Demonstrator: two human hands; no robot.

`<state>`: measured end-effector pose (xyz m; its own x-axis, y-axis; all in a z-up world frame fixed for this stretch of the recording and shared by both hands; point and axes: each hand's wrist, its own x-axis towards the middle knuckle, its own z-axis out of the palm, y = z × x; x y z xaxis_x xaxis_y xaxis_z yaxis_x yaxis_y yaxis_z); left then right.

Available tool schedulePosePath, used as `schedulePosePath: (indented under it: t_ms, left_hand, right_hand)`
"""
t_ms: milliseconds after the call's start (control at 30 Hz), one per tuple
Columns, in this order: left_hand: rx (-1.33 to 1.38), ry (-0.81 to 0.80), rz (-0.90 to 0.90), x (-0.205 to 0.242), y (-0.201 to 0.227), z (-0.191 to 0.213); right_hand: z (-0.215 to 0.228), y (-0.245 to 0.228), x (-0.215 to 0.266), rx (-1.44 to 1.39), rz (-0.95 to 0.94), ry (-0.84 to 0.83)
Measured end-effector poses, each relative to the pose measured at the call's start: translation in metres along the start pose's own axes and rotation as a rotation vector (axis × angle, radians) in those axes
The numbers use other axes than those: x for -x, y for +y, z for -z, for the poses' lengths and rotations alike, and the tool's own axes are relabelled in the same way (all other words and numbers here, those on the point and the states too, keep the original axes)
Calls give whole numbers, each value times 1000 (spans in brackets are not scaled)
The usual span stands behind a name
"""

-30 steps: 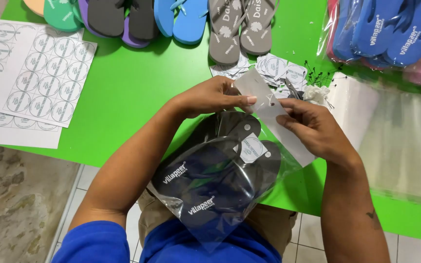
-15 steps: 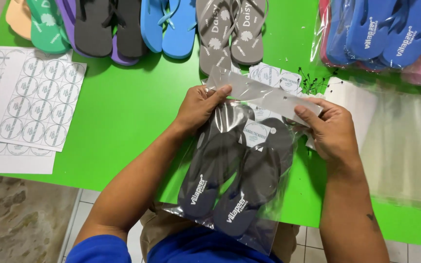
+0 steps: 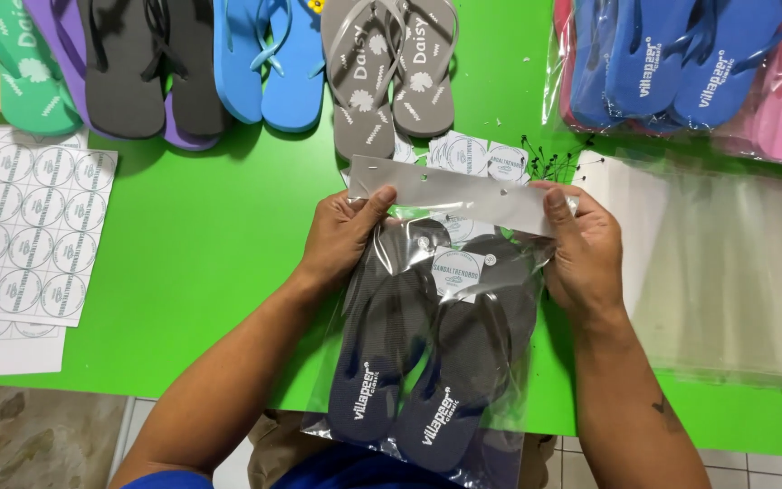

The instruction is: The person secures a pair of black flip-flops with a plastic tie, places them into a clear plastic bag with a cardboard header, and attaches a circular sticker to the packaging. The person then wipes the straps of a pair of gray flip-flops with a white cloth.

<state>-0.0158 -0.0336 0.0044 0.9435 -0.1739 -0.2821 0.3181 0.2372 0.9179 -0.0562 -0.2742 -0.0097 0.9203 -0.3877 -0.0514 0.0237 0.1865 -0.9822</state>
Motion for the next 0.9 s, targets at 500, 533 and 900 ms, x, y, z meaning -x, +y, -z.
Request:
schedulePosePath:
  t_ms: [500, 533, 900]
  left_hand:
    - [99, 87, -7, 0, 7, -5]
    - [100, 88, -5, -8, -6, 3]
    - [3, -61, 15, -27, -46, 28]
  right_hand:
    - [11, 0, 1, 434, 40, -9]
    - [7, -5, 5, 436, 39, -10]
    - [5, 4, 8, 327, -14, 53]
